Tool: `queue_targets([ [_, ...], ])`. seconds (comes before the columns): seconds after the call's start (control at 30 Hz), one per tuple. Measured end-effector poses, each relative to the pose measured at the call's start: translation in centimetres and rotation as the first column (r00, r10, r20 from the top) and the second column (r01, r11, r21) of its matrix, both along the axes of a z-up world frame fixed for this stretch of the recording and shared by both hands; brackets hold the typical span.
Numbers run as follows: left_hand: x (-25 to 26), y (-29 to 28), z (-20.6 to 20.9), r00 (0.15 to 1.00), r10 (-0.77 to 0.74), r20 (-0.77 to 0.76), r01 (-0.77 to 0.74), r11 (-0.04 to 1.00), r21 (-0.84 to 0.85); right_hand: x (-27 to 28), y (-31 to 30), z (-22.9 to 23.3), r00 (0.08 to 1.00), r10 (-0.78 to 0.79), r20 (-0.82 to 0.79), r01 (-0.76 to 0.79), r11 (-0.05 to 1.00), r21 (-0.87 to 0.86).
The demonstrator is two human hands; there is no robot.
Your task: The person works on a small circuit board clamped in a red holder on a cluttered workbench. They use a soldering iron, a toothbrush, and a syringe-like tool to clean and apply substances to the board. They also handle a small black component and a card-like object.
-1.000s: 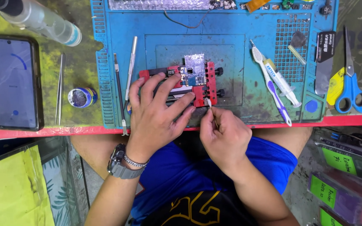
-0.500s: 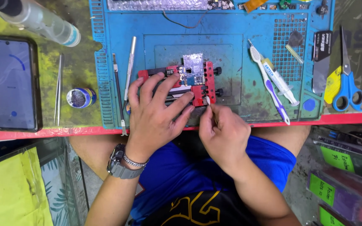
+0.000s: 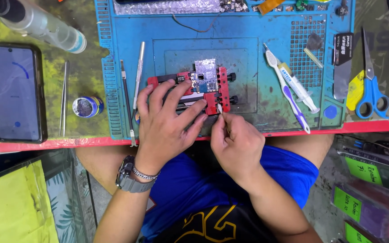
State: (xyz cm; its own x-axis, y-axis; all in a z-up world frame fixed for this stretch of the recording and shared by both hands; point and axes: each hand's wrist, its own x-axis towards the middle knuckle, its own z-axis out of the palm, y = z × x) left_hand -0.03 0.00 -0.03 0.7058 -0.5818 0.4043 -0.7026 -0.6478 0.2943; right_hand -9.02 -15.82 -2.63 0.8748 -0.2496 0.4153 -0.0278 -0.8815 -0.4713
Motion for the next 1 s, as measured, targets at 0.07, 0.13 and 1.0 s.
queue_targets([
  [0.07,-0.1,0.0,0.0,1.000,-0.002,-0.002,0.002,1.000,0.001,-0.1,-0.1,0.1,1.000,0.009,-0.011,-0.009,1.000,0.016],
  [0.13,0.0,-0.1,0.1,1.000,0.002,-0.003,-0.002,1.000,0.000,0.0,-0.1,0.2,0.999,0.023,-0.023,-0.023,0.999,0.030],
  [1.0,-0.2,0.0,-0.3,1.000,-0.011,0.010,0.012,0.996,-0.088,1.7,-7.2,4.3,0.977,0.209,-0.052,-0.214,0.963,-0.163],
])
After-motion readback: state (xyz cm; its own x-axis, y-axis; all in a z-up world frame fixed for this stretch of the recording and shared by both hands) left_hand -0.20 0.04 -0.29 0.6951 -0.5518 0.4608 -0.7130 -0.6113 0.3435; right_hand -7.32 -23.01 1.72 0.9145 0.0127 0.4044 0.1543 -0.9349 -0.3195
